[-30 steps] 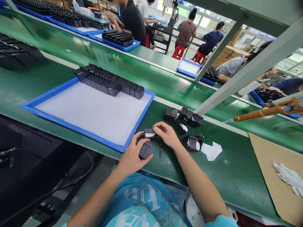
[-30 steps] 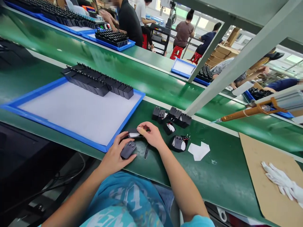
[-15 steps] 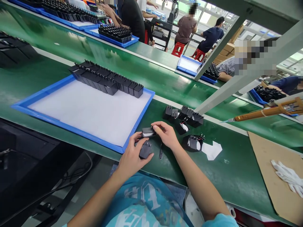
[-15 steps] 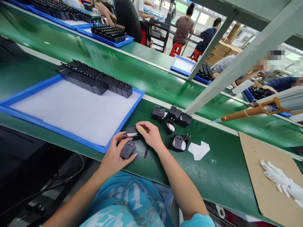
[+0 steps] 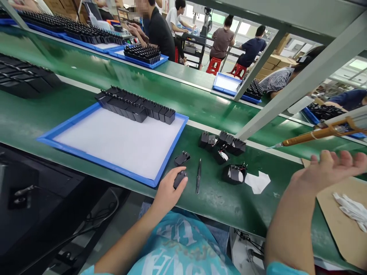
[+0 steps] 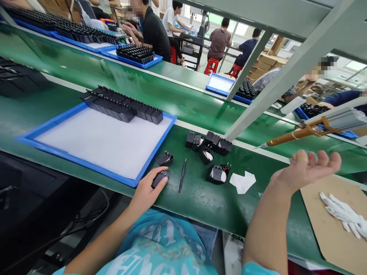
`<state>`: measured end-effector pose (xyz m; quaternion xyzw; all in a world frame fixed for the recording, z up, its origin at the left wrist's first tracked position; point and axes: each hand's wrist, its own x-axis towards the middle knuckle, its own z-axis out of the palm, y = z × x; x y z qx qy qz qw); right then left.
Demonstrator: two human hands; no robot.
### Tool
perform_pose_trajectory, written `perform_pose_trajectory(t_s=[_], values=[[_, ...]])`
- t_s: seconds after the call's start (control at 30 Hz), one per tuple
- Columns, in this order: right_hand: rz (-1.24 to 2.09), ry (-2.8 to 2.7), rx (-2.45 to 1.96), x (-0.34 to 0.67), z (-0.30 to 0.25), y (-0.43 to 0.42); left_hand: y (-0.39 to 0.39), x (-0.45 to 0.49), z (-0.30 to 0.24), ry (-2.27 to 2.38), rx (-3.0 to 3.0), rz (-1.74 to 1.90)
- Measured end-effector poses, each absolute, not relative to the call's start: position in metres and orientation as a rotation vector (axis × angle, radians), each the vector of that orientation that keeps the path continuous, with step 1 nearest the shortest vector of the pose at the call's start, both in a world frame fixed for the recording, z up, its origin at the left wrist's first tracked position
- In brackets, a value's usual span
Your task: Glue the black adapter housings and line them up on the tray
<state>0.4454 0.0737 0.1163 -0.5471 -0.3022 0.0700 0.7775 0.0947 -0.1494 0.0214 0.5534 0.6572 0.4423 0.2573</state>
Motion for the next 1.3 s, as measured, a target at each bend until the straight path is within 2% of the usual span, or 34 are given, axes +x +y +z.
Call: perform_pose_trajectory(t_s=[0.13,0.3,0.43,0.6,0.8,0.97,1.13,1.3], values=[[0.639,-0.561,-1.196,0.47,0.119,0.114,-0.142,0.091,0.028,1.699,1.51,1.183],[0.923,-0.619,-1.189,0.462,0.119,0.135,-0.146,0.077,0.039,1.533,1.668,0.968],[0.978,-0.669,-1.18,0.457,0.115,0.139,-0.158,0.073,0.039,1.582,1.722,0.959],[0.978,-0.749,-1.167,0.454,0.112,0.12,-0.159,0.076,0.02,1.539,1.363,1.229],[0.904,-0.87,-1.081,0.443,0.099,0.044,-0.154,0.086,0.006,1.637,1.284,1.528],[0.839,-1.111,-0.858,0.419,0.098,-0.03,-0.165,0.084,0.003,1.545,1.508,1.442],[1.077,-1.042,-0.717,0.372,0.114,-0.068,-0.163,0.083,0.002,1.539,1.283,1.485],[1.302,-0.993,-0.569,0.318,0.131,-0.08,-0.165,0.084,0.009,1.71,1.589,1.381]])
